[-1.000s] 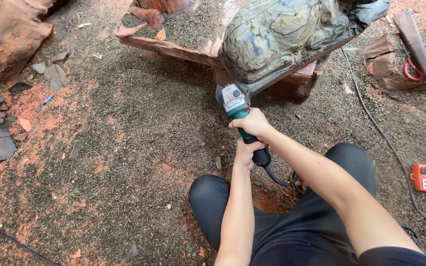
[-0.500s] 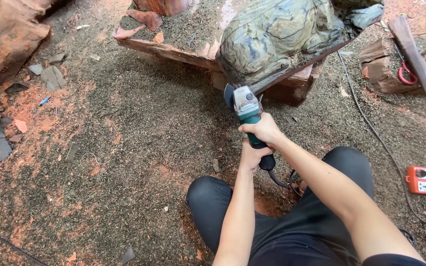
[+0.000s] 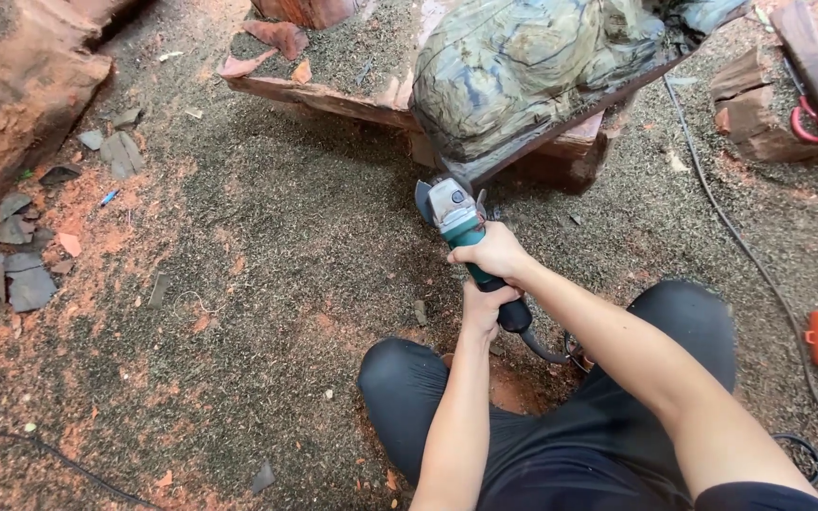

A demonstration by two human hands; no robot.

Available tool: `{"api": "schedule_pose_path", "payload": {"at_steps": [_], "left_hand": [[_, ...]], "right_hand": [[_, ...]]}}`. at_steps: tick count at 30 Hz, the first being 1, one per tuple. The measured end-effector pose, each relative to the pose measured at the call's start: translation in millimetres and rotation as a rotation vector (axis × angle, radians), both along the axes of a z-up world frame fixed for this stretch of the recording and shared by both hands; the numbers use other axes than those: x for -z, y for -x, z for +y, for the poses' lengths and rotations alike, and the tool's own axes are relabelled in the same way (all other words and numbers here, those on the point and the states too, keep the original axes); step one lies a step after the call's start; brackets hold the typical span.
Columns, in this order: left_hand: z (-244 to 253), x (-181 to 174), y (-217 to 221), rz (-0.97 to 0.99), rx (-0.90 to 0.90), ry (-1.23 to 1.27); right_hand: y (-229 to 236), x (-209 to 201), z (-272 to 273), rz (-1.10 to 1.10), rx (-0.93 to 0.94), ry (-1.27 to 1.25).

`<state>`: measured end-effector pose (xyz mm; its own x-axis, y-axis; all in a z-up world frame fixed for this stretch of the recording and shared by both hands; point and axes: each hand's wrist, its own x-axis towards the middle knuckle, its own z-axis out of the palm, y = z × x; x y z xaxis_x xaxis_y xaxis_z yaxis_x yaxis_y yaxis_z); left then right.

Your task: Smoothing and shaping a large wooden sculpture using a handheld angle grinder.

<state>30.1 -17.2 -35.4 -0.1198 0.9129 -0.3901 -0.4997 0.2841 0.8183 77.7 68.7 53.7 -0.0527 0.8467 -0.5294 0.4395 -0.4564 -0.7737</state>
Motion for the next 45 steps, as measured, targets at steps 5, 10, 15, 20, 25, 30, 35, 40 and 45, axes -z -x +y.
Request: {"api": "schedule_pose_path", "payload": {"at_steps": [5,10,15,20,25,30,35,40,45], "left_hand": [[-0.7,-18.0,4.9,0.006,0.022,-0.011],[0.9,-20.3,7.1,0.026,0.028,-0.013],[2.4,-25.9,7.4,0.034,0.031,-0.015],[3.1,-28.5,6.5,0.038,0.032,-0.024],[4.0,-25.7,7.3,0.047,0.039,-0.030],[4.8,-31.1,3.9,0.049,0.032,-0.034],[5.7,-34.5,-1.1,0.052,0.022,-0.062],[6.3,-29.1,-8.5,0.083,0.011,-0.065],[7.5,-5.6,-14.4,0.128,0.025,-0.051]], "right_hand": [[0.4,-12.7,-3.8,0.067,0.049,0.002],[0.8,-11.4,-0.7,0.068,0.032,0.002],[-0.8,-12.9,0.4,0.072,0.031,-0.005],[-2.1,-19.8,0.4,0.103,0.042,-0.011],[-1.8,-15.9,0.9,0.120,0.056,-0.023],[-5.5,-18.3,1.6,0.135,0.047,-0.024],[-10.1,-25.0,0.5,0.177,0.077,-0.036],[-18.1,-18.6,1.4,0.183,0.071,-0.041],[-29.6,-7.5,3.9,0.209,0.064,-0.057]]}}
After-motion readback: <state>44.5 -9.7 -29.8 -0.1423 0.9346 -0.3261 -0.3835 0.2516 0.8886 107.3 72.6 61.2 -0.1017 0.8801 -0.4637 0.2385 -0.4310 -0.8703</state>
